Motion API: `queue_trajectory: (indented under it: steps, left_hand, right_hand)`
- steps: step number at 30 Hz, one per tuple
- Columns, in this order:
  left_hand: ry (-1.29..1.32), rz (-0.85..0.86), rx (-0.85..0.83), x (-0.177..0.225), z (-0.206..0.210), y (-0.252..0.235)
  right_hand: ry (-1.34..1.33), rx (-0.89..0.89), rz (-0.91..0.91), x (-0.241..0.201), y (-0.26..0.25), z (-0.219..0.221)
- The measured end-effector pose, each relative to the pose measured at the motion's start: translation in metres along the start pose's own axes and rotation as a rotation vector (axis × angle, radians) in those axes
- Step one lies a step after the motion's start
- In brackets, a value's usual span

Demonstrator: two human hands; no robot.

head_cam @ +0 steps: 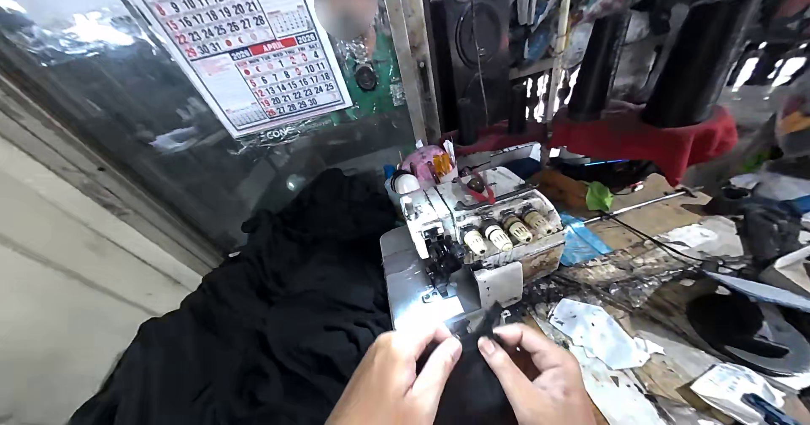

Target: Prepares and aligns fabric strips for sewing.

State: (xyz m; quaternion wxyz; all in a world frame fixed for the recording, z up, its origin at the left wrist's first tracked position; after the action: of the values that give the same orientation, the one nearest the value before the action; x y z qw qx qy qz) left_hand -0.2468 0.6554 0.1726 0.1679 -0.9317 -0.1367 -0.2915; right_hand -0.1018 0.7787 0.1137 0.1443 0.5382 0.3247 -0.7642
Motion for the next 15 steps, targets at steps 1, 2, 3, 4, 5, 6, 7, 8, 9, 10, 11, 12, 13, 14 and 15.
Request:
queue_trajectory:
  steps: [1, 2, 3, 4, 5, 6, 7, 8, 9, 10, 11, 12, 13, 14, 15]
  left_hand:
    - [-0.084, 0.003, 0.044, 0.001, -0.005, -0.011]
    - [-0.190, -0.008, 0.074, -0.002, -0.007, -0.022]
    - [-0.283, -0.033, 0.073, -0.009, -0.008, -0.032]
    - [-0.354, -0.071, 0.039, -0.017, -0.008, -0.039]
    - [-0.391, -0.111, -0.009, -0.024, -0.008, -0.046]
    - [-0.412, -0.147, -0.059, -0.029, -0.009, -0.051]
    - [-0.425, -0.176, -0.093, -0.032, -0.011, -0.055]
    - [-0.434, -0.205, -0.117, -0.035, -0.014, -0.060]
    - [-0.441, -0.236, -0.126, -0.038, -0.015, -0.064]
    - [-0.445, -0.264, -0.119, -0.041, -0.016, -0.068]
    - [-0.443, -0.291, -0.108, -0.044, -0.017, -0.073]
    - [-0.443, -0.307, -0.099, -0.045, -0.017, -0.076]
    - [-0.446, -0.308, -0.090, -0.046, -0.017, -0.078]
    - [-0.456, -0.294, -0.073, -0.046, -0.016, -0.077]
    - [-0.467, -0.267, -0.042, -0.047, -0.014, -0.075]
  right_hand:
    - [0.005, 0.031, -0.025, 0.004, -0.010, 0.004]
    - [0.019, 0.060, -0.043, 0.011, -0.020, 0.008]
    - [0.046, 0.089, -0.057, 0.020, -0.027, 0.012]
    - [0.074, 0.118, -0.061, 0.029, -0.033, 0.015]
    - [0.096, 0.140, -0.050, 0.035, -0.037, 0.018]
    - [0.109, 0.161, -0.028, 0.040, -0.040, 0.021]
    - [0.111, 0.181, -0.006, 0.043, -0.043, 0.025]
    - [0.115, 0.199, 0.019, 0.045, -0.046, 0.028]
    - [0.115, 0.219, 0.046, 0.047, -0.049, 0.031]
    - [0.112, 0.245, 0.072, 0.049, -0.052, 0.034]
    - [0.112, 0.269, 0.081, 0.051, -0.054, 0.037]
    - [0.122, 0.291, 0.070, 0.052, -0.056, 0.039]
    - [0.135, 0.310, 0.050, 0.052, -0.056, 0.041]
    - [0.140, 0.317, 0.031, 0.052, -0.056, 0.042]
    - [0.139, 0.317, 0.009, 0.052, -0.055, 0.042]
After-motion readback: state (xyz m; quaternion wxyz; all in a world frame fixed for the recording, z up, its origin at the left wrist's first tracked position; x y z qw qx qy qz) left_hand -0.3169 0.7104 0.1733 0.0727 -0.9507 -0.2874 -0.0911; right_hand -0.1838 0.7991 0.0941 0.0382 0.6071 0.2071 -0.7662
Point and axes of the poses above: each hand's wrist, its own y-axis away from the middle knuckle, its own z-axis out of the palm, x = y × z, the point moved 3 cm from there along -y, towards the middle knuckle, and after that the axes turned 6 degrees about -y, right-handed, at the moved point
